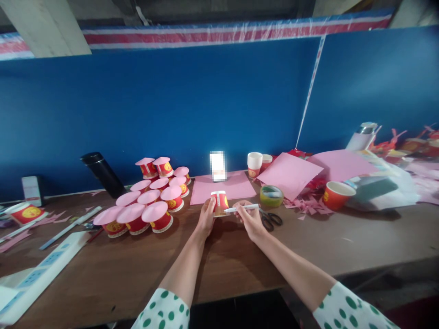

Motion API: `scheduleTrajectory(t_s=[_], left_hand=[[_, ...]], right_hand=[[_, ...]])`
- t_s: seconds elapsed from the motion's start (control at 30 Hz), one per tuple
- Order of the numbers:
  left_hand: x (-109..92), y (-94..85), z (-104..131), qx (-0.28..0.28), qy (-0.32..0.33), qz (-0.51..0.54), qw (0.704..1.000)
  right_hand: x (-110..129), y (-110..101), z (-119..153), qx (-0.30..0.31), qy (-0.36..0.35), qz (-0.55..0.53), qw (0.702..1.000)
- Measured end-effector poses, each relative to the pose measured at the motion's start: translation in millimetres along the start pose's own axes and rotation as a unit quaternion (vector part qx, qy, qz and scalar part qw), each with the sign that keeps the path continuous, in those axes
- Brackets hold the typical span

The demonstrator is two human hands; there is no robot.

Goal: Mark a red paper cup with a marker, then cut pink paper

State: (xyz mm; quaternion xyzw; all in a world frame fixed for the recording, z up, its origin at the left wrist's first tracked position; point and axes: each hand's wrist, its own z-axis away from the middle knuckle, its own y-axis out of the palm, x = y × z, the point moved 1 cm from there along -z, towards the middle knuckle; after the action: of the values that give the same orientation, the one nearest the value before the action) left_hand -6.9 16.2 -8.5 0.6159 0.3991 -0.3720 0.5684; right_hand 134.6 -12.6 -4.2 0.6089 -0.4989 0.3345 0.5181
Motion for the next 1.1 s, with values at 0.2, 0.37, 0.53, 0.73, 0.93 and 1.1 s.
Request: scheduleTrajectory(t_s=[0.2, 0.37, 0.53, 0.73, 0.93, 1.1], left_hand=[[0.8, -0.1, -0.6, 0.002, 0.000, -0.002, 1.000], [-0.8, 0.7, 0.8, 0.007, 0.002, -0.003, 1.000], [-0.7, 0.2, 1.1, 0.011, 0.010, -0.013, 1.000], [-1.2, -0.5, 1.6, 0.013, 0.015, -0.025, 0.999], [-2.0, 0.4, 1.6, 0.005, 0.009, -0.033, 0.999], [-4.2, 1.9, 2.8, 0.003, 0.013, -0.025, 1.000]], right_hand=[[1.5, 0.6, 0.0, -0.005, 0.005, 0.001, 1.000], [3.1, 1.4, 0.3, -0.002, 0.000, 0.002, 1.000], [1.8, 0.6, 0.7, 0.007, -0.001, -0.001, 1.000], [1.5, 0.2, 0.5, 0.009, -0.004, 0.002, 1.000], [-0.1, 0.2, 0.1, 0.007, -0.001, -0.002, 1.000], [1.1, 1.1, 0.7, 0.013, -0.002, -0.005, 1.000]])
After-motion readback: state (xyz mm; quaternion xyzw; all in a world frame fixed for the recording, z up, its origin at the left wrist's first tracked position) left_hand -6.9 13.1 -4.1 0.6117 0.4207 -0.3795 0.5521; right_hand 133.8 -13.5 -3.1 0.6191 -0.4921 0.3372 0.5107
